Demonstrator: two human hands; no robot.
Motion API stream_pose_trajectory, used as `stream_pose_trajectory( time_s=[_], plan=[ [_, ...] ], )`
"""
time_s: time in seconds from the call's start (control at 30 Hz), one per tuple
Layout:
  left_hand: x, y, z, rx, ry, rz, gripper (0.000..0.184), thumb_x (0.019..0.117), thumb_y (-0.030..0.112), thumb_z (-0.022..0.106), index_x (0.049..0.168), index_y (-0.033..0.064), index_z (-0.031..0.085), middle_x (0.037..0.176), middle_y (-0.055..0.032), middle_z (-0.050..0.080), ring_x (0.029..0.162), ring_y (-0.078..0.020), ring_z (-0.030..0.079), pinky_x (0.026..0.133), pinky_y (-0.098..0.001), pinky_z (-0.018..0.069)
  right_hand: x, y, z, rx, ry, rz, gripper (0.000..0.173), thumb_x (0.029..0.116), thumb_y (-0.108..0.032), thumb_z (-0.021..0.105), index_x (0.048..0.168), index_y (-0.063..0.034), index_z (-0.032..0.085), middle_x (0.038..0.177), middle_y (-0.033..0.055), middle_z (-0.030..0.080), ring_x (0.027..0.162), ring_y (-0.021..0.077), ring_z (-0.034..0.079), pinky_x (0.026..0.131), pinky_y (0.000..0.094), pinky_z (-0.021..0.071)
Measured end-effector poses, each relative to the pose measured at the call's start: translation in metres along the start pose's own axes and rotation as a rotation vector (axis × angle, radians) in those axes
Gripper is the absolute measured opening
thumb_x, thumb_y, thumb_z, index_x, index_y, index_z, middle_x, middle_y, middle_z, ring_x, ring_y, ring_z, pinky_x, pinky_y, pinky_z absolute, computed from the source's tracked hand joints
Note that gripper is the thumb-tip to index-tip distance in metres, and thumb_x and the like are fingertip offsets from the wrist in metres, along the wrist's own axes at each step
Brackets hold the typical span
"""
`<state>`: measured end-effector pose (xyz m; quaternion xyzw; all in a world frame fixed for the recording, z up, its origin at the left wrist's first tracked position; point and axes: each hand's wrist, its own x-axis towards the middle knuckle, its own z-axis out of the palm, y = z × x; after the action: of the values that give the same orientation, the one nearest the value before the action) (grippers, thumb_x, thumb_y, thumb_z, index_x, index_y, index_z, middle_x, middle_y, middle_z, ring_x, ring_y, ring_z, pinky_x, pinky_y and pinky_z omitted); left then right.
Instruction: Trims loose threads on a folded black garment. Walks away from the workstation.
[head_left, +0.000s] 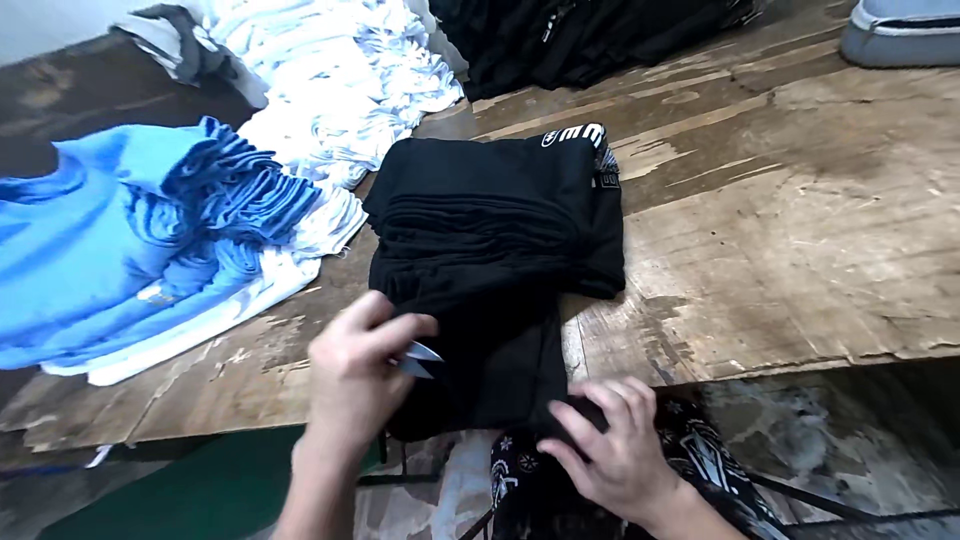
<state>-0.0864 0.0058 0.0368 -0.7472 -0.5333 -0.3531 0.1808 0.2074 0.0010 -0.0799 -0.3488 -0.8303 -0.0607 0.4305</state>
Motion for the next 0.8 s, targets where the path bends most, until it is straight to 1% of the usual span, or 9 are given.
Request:
stream_pose_trajectory(
  time_s=[0.03,0.1,0.17,0.23,0.37,0.47,0.53,0.63,0.8],
  plan=[
    [0.003,-0.011,-0.002,0.020,0.004,-0.016,0.020,0.0874,0.019,0.059,0.088,0.0133,0.078,0.073,-0.0044,0.054,0.063,-0.0177,0.051,0.055,-0.0377,0.0407,0.008,-0.004,0.001,0.013,-0.049,-0.004,0.033,0.0972,-0.040,0.066,0.130,-0.0362,0.063,0.125,0.0039,0.064,0.117,0.0246,0.061,0.103,0.0496,0.0430],
    [0.006,-0.016,0.002,0.018,-0.035,-0.079,0.021,0.0813,0.024,0.059,0.083,0.0153,0.077,0.071,0.0010,0.058,0.061,-0.0118,0.054,0.053,-0.0347,0.0433,0.018,0.001,0.002,0.145,-0.071,-0.073,0.028,0.0932,-0.011,0.067,0.114,-0.0274,0.076,0.105,0.0043,0.073,0.097,0.0240,0.067,0.091,0.0458,0.0514],
    [0.004,-0.002,0.009,0.004,-0.089,-0.175,0.024,0.0807,0.037,0.060,0.077,0.0186,0.074,0.070,0.0059,0.059,0.062,-0.0079,0.057,0.052,-0.0335,0.0477,0.028,0.015,-0.015,0.266,-0.093,-0.163,0.023,0.0958,-0.005,0.062,0.103,-0.0205,0.078,0.092,0.0030,0.071,0.087,0.0207,0.063,0.085,0.0373,0.0531],
    [-0.005,0.018,0.017,0.056,-0.172,-0.267,0.026,0.0790,0.042,0.061,0.075,0.0176,0.068,0.072,0.0034,0.059,0.065,-0.0137,0.061,0.054,-0.0399,0.0514,0.029,0.030,-0.032,0.238,-0.130,-0.207,0.023,0.0979,-0.006,0.060,0.102,-0.0210,0.077,0.089,0.0014,0.069,0.087,0.0201,0.064,0.090,0.0393,0.0518],
    [-0.027,0.021,0.046,0.185,-0.131,-0.158,0.008,0.0831,0.006,0.064,0.089,0.0044,0.069,0.083,-0.0176,0.058,0.077,-0.0396,0.061,0.067,-0.0569,0.0500,0.021,0.045,-0.033,0.145,-0.288,-0.216,0.015,0.0956,-0.012,0.061,0.092,-0.0203,0.073,0.090,0.0015,0.067,0.090,0.0224,0.065,0.094,0.0471,0.0501],
    [-0.058,-0.009,0.059,0.129,0.009,0.219,0.014,0.0969,0.010,0.057,0.095,0.0095,0.070,0.074,-0.0125,0.057,0.068,-0.0317,0.059,0.062,-0.0461,0.0493,0.014,0.046,-0.038,0.138,-0.373,-0.219,0.044,0.0967,-0.055,0.058,0.070,-0.0201,0.065,0.101,0.0028,0.069,0.101,0.0253,0.064,0.101,0.0533,0.0450],
    [-0.076,-0.013,0.050,-0.028,-0.002,0.249,0.019,0.0989,0.022,0.057,0.105,0.0138,0.073,0.071,-0.0056,0.055,0.065,-0.0226,0.057,0.060,-0.0390,0.0485,0.007,0.044,-0.041,0.173,-0.277,-0.155,0.054,0.0969,-0.061,0.057,0.064,-0.0188,0.060,0.096,0.0023,0.070,0.097,0.0227,0.065,0.104,0.0508,0.0429],
    [-0.100,0.004,0.038,-0.168,-0.078,0.210,0.038,0.0951,0.048,0.068,0.118,0.0179,0.069,0.087,-0.0037,0.067,0.077,-0.0172,0.065,0.070,-0.0346,0.0549,0.000,0.033,-0.033,0.125,-0.042,0.024,0.021,0.0995,-0.038,0.063,0.099,-0.0202,0.074,0.101,0.0019,0.070,0.098,0.0186,0.064,0.099,0.0429,0.0470],
    [-0.107,0.014,0.037,-0.226,0.011,0.177,0.015,0.1019,0.029,0.063,0.107,0.0161,0.067,0.097,-0.0028,0.069,0.083,-0.0154,0.064,0.075,-0.0312,0.0522,0.028,-0.034,0.003,0.085,-0.018,-0.027,0.032,0.1004,-0.046,0.060,0.124,-0.0282,0.069,0.122,-0.0028,0.071,0.115,0.0180,0.064,0.106,0.0454,0.0437]
  ],
)
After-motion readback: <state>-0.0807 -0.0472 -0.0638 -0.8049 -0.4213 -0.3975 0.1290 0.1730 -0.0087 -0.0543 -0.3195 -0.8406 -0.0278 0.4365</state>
